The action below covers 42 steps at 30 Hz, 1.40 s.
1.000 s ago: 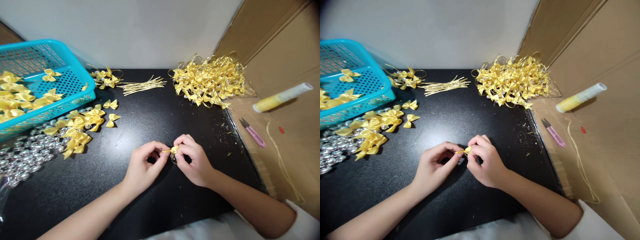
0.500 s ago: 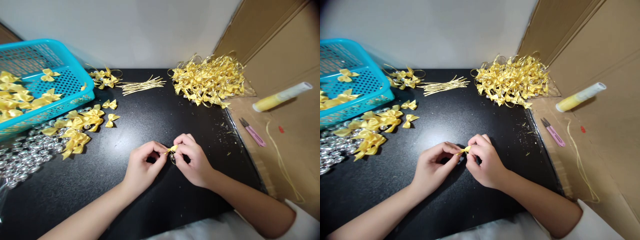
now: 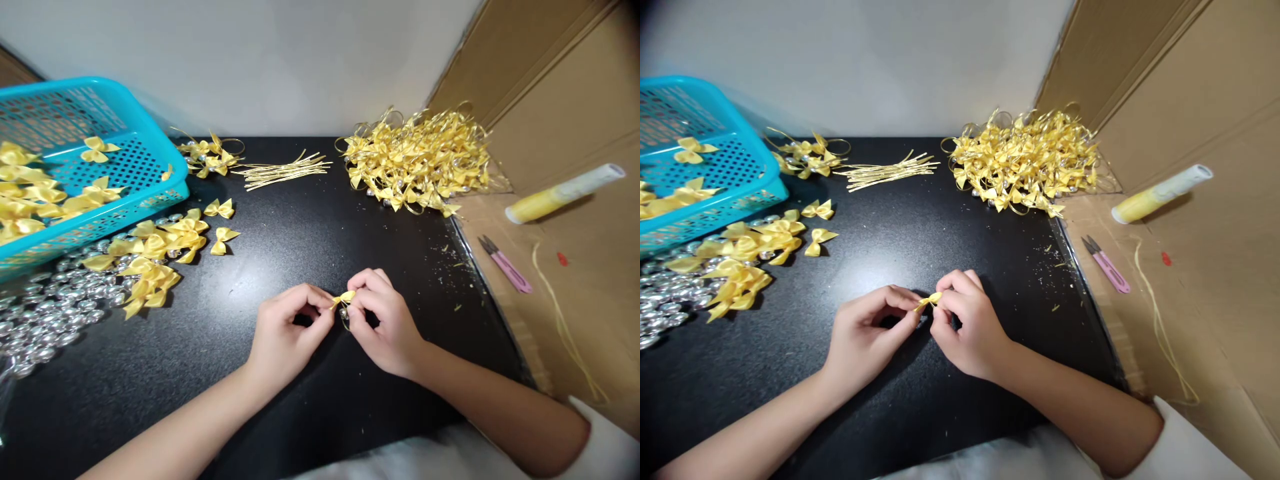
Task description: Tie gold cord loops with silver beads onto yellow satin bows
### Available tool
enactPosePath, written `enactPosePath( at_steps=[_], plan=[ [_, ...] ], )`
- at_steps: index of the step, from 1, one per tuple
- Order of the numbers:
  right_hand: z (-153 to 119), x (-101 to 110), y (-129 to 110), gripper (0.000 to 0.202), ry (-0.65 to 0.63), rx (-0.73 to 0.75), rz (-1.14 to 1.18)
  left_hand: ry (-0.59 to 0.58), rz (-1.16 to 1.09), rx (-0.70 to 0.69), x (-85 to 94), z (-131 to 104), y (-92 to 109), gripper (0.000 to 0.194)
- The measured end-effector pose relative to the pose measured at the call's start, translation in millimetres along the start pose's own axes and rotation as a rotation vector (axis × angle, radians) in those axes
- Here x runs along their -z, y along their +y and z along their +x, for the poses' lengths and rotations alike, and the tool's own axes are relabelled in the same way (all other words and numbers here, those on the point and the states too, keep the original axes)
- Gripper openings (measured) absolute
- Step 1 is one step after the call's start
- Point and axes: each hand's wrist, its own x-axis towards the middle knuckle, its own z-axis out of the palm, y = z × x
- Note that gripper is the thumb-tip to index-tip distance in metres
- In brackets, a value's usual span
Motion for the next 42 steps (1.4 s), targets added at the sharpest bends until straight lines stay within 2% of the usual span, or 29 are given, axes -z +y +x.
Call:
enactPosePath(
  at_steps=[13,21,24,31,42],
  plan=[
    [0.1,-1.9,0.4,0.026,0.000,0.017,-0.006,0.009,0.035,-0.036,-0.2,-0.8,-0.9,0.011],
    [-2.9,-2.5,1.2,0.023,-0.004,0.057,-0.052,0.013,0.206,-0.343,0.7,-1.8,0.6,0.012],
    [-4.3,-2.0,0.7,0.020,-0.010,0.084,-0.062,0.007,0.204,-0.399,1.1,-2.5,-0.4,0.013],
    [-3.7,0.2,-0.9,0.020,-0.025,0.115,-0.057,-0.011,0.161,-0.431,0.3,-1.4,2.2,0.015],
    [-1.4,1.0,0.5,0.017,0.001,0.056,-0.044,0.070,0.126,-0.331,3.7,1.3,5.8,0.014]
  ],
)
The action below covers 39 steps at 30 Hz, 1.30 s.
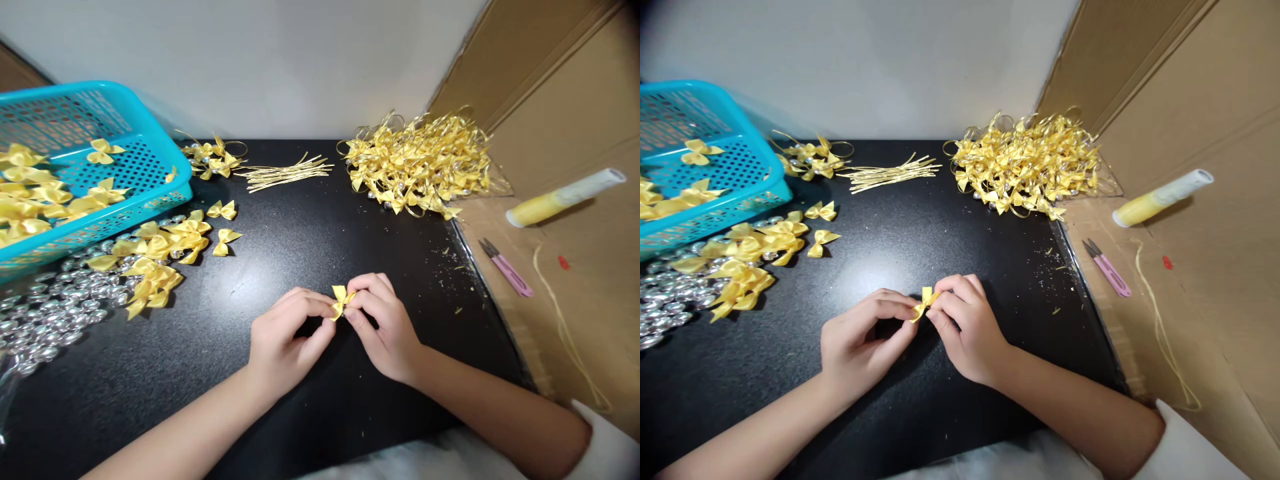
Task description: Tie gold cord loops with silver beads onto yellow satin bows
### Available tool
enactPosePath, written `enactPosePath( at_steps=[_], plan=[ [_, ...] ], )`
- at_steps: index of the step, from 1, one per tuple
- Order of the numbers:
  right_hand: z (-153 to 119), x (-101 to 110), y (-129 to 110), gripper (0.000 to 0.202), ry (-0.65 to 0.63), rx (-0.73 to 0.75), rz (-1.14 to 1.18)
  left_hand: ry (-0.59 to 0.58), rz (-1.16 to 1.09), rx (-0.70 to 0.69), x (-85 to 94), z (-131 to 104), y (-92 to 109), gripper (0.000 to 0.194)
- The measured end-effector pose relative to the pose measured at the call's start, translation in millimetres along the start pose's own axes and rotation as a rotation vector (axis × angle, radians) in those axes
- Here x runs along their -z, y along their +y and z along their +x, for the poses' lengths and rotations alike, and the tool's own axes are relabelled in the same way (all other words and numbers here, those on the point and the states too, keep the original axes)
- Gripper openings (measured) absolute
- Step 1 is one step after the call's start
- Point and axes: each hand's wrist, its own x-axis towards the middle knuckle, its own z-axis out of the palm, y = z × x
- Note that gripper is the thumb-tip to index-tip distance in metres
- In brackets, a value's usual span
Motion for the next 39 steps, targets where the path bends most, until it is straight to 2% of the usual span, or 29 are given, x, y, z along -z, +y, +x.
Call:
enactPosePath(
  at_steps=[7,10,14,17,28,39],
  plan=[
    [-0.4,0.8,-1.4,0.016,-0.013,-0.009,0.025,0.002,-0.025,0.037,-0.7,-2.1,-0.7,0.014],
    [-0.1,1.7,-2.1,0.017,-0.033,-0.010,0.050,0.030,-0.101,0.183,-2.5,-4.7,-2.4,0.012],
    [0.2,2.3,-1.2,0.021,-0.043,-0.014,0.045,0.075,-0.329,0.427,-5.7,-5.1,-5.1,0.010],
    [0.4,2.4,-0.1,0.023,-0.022,-0.016,0.023,0.041,-0.426,0.503,-7.1,-4.4,-6.9,0.011],
    [0.8,-1.7,1.0,0.031,-0.002,-0.014,0.044,-0.056,-0.350,0.398,-6.3,-4.2,-6.5,0.011],
    [1.7,-2.5,2.0,0.031,-0.044,0.024,0.021,-0.061,-0.339,0.379,-5.2,-2.6,-5.7,0.013]
  ],
)
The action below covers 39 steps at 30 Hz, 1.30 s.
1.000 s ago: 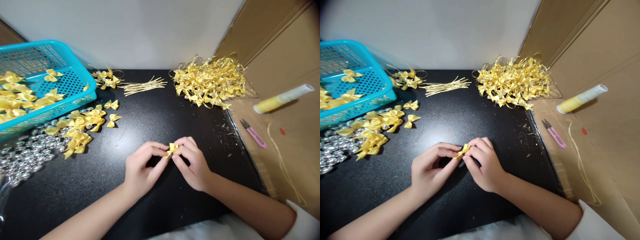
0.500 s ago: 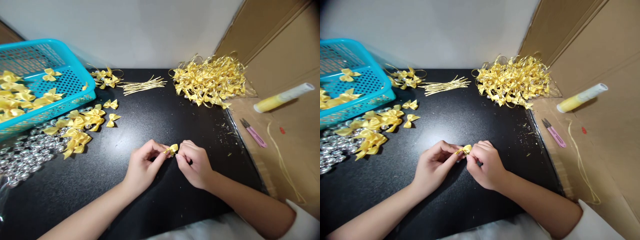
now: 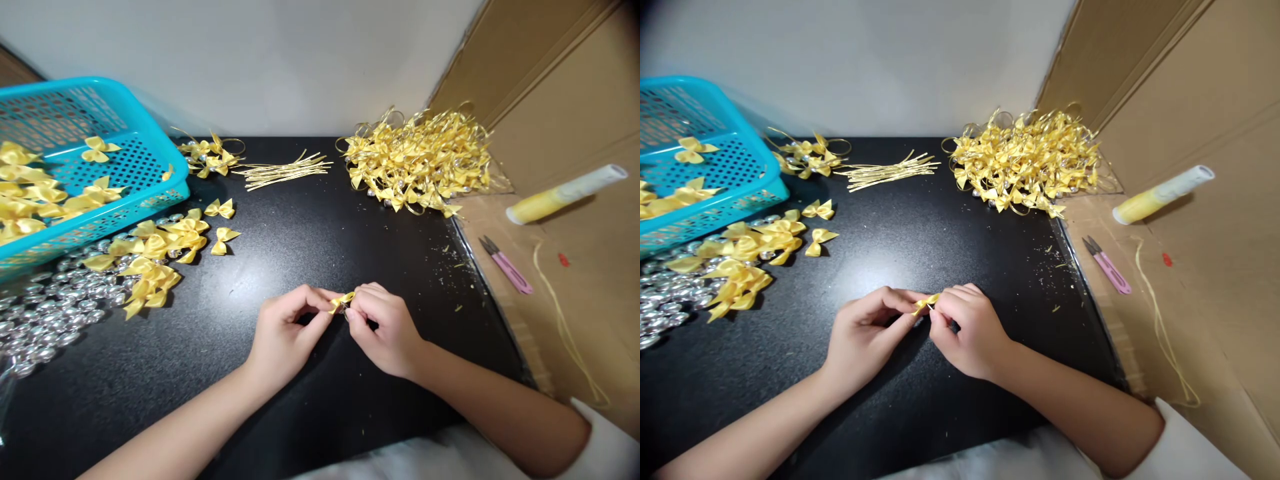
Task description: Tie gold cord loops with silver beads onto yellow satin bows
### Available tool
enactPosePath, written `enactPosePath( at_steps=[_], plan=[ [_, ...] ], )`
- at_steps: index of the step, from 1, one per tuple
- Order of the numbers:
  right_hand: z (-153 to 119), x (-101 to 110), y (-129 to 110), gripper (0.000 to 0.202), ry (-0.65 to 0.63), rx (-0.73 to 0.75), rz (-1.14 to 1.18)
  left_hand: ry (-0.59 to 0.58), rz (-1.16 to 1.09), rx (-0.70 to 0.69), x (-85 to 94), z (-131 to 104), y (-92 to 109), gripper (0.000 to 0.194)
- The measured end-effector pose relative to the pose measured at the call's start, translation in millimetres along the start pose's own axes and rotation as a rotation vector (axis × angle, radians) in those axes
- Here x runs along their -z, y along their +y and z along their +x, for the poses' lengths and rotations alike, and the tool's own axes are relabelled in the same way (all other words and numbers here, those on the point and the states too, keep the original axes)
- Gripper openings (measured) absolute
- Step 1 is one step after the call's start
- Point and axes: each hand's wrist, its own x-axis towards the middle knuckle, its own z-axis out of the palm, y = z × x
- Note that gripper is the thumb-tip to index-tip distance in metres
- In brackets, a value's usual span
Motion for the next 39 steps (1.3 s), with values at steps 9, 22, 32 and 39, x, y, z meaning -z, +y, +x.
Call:
enactPosePath(
  at_steps=[9,22,32,39],
  plan=[
    [-2.0,-0.9,-1.4,0.028,0.006,0.036,-0.094,0.024,0.030,-0.006,-0.2,-0.7,2.1,0.015],
    [-2.6,-4.1,-0.5,0.027,-0.002,0.072,-0.138,0.031,0.138,-0.054,0.2,-2.6,-0.4,0.015],
    [-4.4,-5.4,1.5,0.027,-0.015,0.086,-0.130,0.008,0.269,-0.130,1.3,-4.6,-1.3,0.015],
    [-4.9,-2.8,0.1,0.025,-0.037,0.000,-0.078,0.080,0.272,-0.195,2.2,-5.0,0.2,0.016]
  ],
)
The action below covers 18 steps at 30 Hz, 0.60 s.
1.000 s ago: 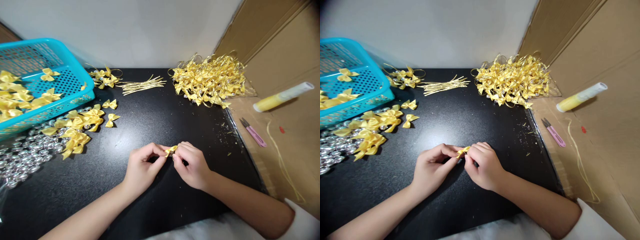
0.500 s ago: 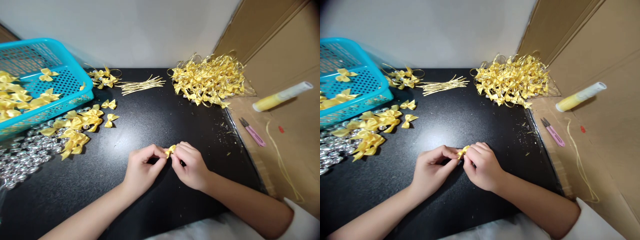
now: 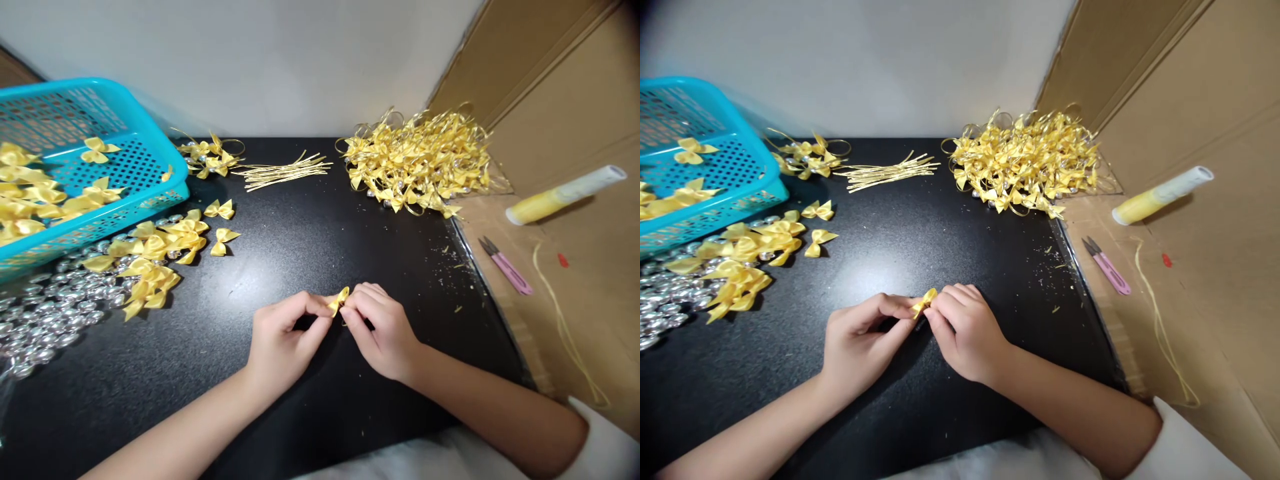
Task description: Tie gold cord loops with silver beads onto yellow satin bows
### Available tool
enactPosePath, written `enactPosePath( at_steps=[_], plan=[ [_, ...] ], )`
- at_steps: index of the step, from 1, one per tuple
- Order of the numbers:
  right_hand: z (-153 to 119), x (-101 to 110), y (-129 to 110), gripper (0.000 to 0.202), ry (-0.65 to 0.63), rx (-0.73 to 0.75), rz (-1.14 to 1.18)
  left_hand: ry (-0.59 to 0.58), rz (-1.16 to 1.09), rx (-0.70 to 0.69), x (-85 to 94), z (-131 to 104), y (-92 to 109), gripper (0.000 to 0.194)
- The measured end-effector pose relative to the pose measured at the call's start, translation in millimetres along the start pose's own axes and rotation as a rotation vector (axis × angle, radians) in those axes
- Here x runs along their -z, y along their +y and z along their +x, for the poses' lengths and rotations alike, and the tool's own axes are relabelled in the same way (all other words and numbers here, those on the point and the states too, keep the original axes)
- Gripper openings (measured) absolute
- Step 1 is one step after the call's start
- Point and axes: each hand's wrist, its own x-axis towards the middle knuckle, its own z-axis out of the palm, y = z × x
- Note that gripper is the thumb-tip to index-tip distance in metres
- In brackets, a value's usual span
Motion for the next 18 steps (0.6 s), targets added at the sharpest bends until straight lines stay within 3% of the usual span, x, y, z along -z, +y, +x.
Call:
enactPosePath(
  at_steps=[11,18],
  plan=[
    [0.4,2.2,2.3,0.017,0.044,-0.099,0.045,-0.035,0.086,-0.201,1.7,0.3,-2.5,0.014],
    [0.6,1.9,2.4,0.018,0.050,-0.154,0.082,-0.071,0.102,-0.247,0.1,0.0,-3.3,0.015]
  ],
)
